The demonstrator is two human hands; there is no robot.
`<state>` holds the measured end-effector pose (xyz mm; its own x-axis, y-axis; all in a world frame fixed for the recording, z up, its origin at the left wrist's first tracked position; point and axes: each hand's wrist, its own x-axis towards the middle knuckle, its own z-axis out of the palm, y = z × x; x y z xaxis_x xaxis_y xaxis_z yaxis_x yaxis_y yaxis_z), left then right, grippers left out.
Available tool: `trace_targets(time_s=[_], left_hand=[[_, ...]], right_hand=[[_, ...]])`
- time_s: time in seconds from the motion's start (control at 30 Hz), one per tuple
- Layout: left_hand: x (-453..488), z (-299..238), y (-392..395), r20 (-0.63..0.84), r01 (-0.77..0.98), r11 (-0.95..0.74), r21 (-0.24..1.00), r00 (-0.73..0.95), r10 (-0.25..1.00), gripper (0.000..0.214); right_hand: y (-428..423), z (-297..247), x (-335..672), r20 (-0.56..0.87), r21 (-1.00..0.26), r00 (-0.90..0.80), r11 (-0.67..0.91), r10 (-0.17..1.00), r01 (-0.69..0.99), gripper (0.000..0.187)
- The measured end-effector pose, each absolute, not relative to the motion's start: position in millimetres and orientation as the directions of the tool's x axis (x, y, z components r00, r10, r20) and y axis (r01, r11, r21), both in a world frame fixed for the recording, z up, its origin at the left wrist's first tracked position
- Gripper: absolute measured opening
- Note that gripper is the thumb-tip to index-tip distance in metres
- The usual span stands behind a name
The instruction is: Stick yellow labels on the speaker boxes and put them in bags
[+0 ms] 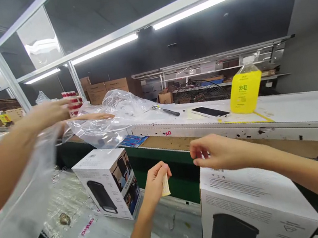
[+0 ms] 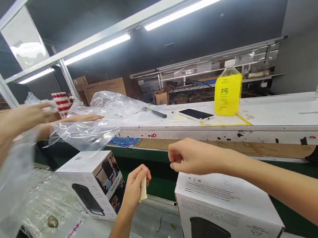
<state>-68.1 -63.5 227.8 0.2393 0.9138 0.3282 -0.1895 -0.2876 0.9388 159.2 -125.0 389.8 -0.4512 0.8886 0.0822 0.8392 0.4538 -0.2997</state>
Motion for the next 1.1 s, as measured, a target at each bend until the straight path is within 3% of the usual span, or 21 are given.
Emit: trace_targets(time_s=[0.13,0.27,0.47,0.67,0.9,1.1], left_hand=[[-63,185,-74,0.184,-0.221,-0.126,0.967,0.268,0.946,0.047],[-57,144,-95,0.040,-0.246,0.033,0.969,0.285,0.958,0.052],[-70,102,-117,-0.135,-0.320,0.214,0.923,0.251,0.958,0.058],[-82,72,-117,-0.191,-0.330,0.258,0.908,0.224,0.956,0.061],[-68,66,-120,-0.200,-0.269,0.262,0.927,0.238,0.950,0.056],[-71,53,-127,-0.317,-0.310,0.353,0.883,0.161,0.935,0.051]], right_hand=[[-84,399,137,0.318,0.000,-0.515,0.543,0.796,0.839,0.028],[-32,399,97,0.341,0.175,-0.634,0.615,0.694,0.768,0.044],[39,413,63,0.347,0.085,-0.497,0.501,0.795,0.861,0.050],[70,421,84,0.288,-0.021,-0.422,0.446,0.860,0.895,0.040],[82,422,84,0.327,-0.028,-0.329,0.357,0.886,0.934,0.033],[94,437,87,0.335,-0.036,-0.244,0.271,0.910,0.962,0.032]])
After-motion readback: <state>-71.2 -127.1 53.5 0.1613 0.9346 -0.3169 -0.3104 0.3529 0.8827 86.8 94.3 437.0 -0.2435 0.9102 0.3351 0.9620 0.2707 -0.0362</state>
